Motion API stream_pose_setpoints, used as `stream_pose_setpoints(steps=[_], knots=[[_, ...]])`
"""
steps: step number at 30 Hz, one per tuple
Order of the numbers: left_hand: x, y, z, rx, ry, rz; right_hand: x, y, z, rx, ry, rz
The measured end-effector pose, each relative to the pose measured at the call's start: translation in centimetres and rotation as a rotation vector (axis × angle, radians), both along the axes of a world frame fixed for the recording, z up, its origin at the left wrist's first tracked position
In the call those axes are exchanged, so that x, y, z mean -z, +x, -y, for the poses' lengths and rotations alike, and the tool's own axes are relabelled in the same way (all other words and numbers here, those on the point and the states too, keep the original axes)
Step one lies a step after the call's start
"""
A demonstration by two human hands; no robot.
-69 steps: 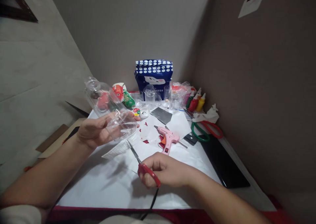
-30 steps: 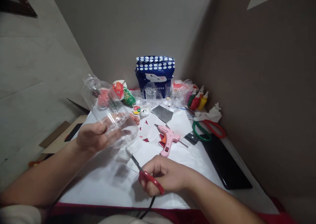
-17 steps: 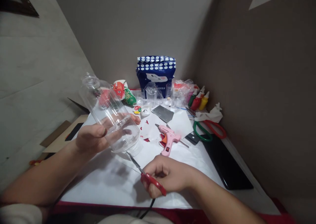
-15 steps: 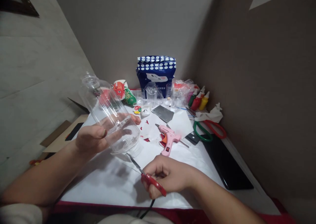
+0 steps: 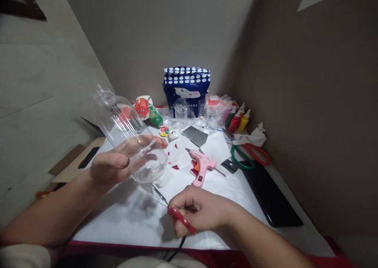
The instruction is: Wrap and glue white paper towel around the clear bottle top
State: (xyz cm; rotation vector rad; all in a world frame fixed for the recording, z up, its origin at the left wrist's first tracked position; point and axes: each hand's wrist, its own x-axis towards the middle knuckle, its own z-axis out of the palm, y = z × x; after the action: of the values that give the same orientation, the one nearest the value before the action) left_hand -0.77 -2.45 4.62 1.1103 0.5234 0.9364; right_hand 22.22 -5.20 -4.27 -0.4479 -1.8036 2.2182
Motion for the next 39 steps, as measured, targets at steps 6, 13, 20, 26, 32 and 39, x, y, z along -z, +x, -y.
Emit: stream_pose_setpoints(steps=[6, 13, 20, 26, 32, 39], knots=[[-0.4, 0.2, 0.2, -0.026, 0.012, -0.006, 0.1, 0.3, -0.1, 0.009, 0.008, -0.024], [-0.4, 0.3, 0.3, 0.011, 0.035, 0.016, -0.1, 0.2, 0.0, 0.023, -0.011, -0.044], [-0.2, 0.4, 0.1, -0.027, 0.016, 0.048, 0.7, -0.1, 0.1, 0.039, -0.084, -0.137], [0.4, 0.2, -0.5, 0.007, 0.004, 0.074, 1.5, -1.0, 0.3, 0.066, -0.163, -0.316], [0.8, 0.1, -0.5, -0.015, -0.010, 0.078, 1.6, -1.4, 0.5, 0.046, -0.233, -0.420], [0.1, 0.5, -0.3, -0.026, -0.021, 0.077, 1.7, -1.3, 0.3, 0.025, -0.225, -0.426]])
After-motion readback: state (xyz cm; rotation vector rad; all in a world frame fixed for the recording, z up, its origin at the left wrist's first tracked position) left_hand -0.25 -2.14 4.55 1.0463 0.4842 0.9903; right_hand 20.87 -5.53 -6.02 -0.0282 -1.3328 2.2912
